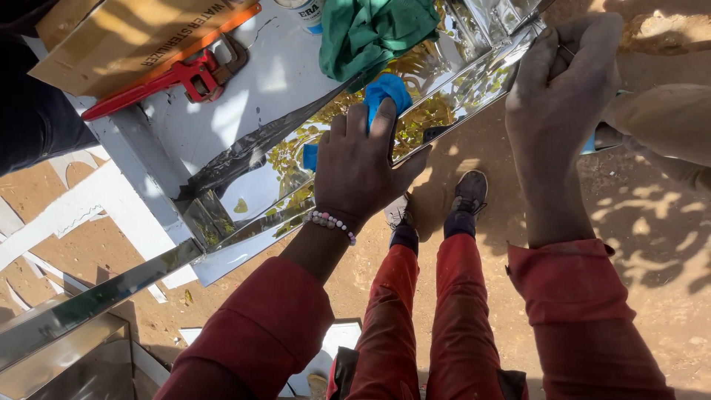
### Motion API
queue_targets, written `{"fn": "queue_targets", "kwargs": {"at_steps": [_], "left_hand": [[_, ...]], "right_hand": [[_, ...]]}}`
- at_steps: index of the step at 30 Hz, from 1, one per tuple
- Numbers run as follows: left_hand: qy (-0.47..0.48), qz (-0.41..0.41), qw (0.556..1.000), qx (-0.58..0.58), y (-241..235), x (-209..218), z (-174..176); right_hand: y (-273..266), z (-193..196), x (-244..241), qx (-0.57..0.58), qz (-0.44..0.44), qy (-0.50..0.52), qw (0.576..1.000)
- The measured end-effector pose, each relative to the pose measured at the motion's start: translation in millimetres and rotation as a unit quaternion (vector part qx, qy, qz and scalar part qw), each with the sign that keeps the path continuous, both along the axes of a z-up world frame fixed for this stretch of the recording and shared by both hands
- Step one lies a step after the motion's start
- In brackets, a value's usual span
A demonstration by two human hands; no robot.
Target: Polishing a reflective metal side panel with a cloth and peeling off protective film from the edges.
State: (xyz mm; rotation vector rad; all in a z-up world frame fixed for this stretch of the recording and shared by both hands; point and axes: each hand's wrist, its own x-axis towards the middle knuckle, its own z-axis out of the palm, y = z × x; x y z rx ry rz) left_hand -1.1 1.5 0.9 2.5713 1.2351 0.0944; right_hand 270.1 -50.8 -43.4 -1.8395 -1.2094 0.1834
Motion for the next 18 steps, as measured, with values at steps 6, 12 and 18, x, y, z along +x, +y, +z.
{"fn": "queue_targets", "kwargs": {"at_steps": [6, 12, 18], "left_hand": [[-0.026, -0.004, 0.998, 0.05, -3.1, 0.2, -4.2], [-0.044, 0.0, 0.998, 0.036, -1.1, 0.2, 0.7], [-0.04, -0.002, 0.998, 0.042, -1.4, -3.5, 0.6]], "right_hand": [[-1.7, 11.0, -4.5, -0.03, -0.001, -0.011, 0.999], [1.2, 10.0, -6.2, -0.024, -0.008, 0.01, 1.0], [0.6, -6.2, 9.7, 0.0, -0.022, 0.001, 1.0]]}}
